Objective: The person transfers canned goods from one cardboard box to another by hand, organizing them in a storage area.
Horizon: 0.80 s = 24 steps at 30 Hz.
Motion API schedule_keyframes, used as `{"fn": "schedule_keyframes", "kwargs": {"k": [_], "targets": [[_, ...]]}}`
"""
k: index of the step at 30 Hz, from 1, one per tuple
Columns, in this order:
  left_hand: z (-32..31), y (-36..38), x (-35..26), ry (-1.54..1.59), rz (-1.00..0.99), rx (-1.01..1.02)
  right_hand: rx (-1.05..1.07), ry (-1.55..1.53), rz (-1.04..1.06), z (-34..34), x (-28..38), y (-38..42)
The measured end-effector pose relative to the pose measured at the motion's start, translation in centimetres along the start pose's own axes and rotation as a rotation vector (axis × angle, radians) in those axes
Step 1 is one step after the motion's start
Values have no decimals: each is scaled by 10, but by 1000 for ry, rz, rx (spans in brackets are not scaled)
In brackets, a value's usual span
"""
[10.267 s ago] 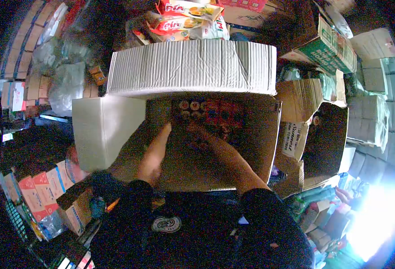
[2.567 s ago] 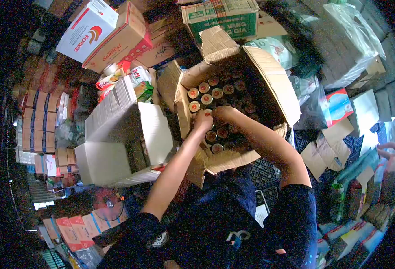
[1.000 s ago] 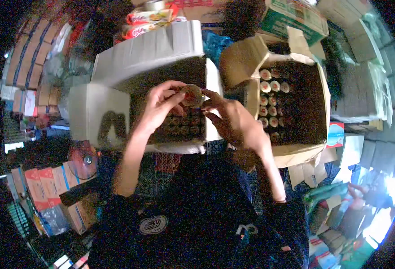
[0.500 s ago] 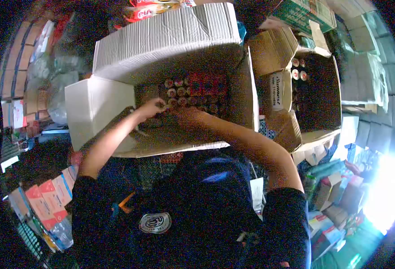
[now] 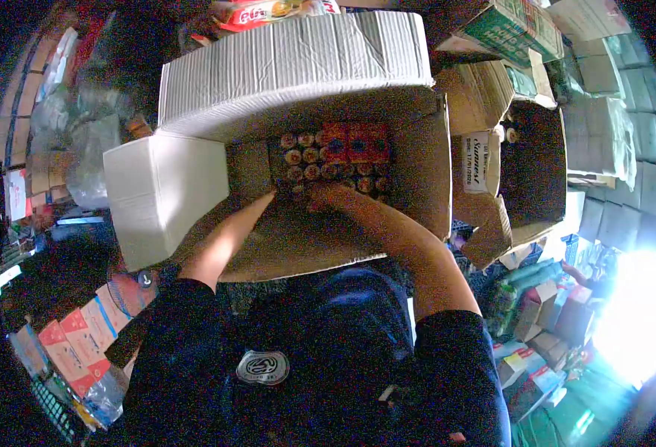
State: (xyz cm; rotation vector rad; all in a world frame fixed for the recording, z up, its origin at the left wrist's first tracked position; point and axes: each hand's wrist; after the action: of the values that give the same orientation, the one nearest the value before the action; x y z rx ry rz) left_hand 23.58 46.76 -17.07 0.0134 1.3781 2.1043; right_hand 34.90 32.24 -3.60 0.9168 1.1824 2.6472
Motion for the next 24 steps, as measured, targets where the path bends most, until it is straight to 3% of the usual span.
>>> {"fn": "schedule_keyframes", "kwargs": {"k": [8, 13, 15, 17, 20, 24], "targets": [[4, -6, 7, -43, -42, 15, 9, -278, -73, -41, -30, -52], [-6, -11, 6, -87, -57, -1, -152, -198, -85, -4, 16, -7], [-9, -10, 5, -104, -66, -17, -80, -189, -151, -11, 11, -15], [-16, -3, 2, -130, -86, -45, 123, -155, -193, -20, -5, -38], [-28, 9, 3, -161, -116, -104, 8, -193, -245, -26, -2, -40], [-19, 15, -2, -194, -152, -195, -110, -126, -106, 28, 47, 15]]}}
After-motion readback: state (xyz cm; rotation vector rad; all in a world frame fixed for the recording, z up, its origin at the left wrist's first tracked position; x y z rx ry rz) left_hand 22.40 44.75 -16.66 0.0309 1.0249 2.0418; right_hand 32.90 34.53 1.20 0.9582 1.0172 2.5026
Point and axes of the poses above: each hand's wrist, its own y-axis away from the middle knuckle, its own z-axis out of the back of the hand, x = y × z, and after that the axes turned 7 degrees about z, right-handed
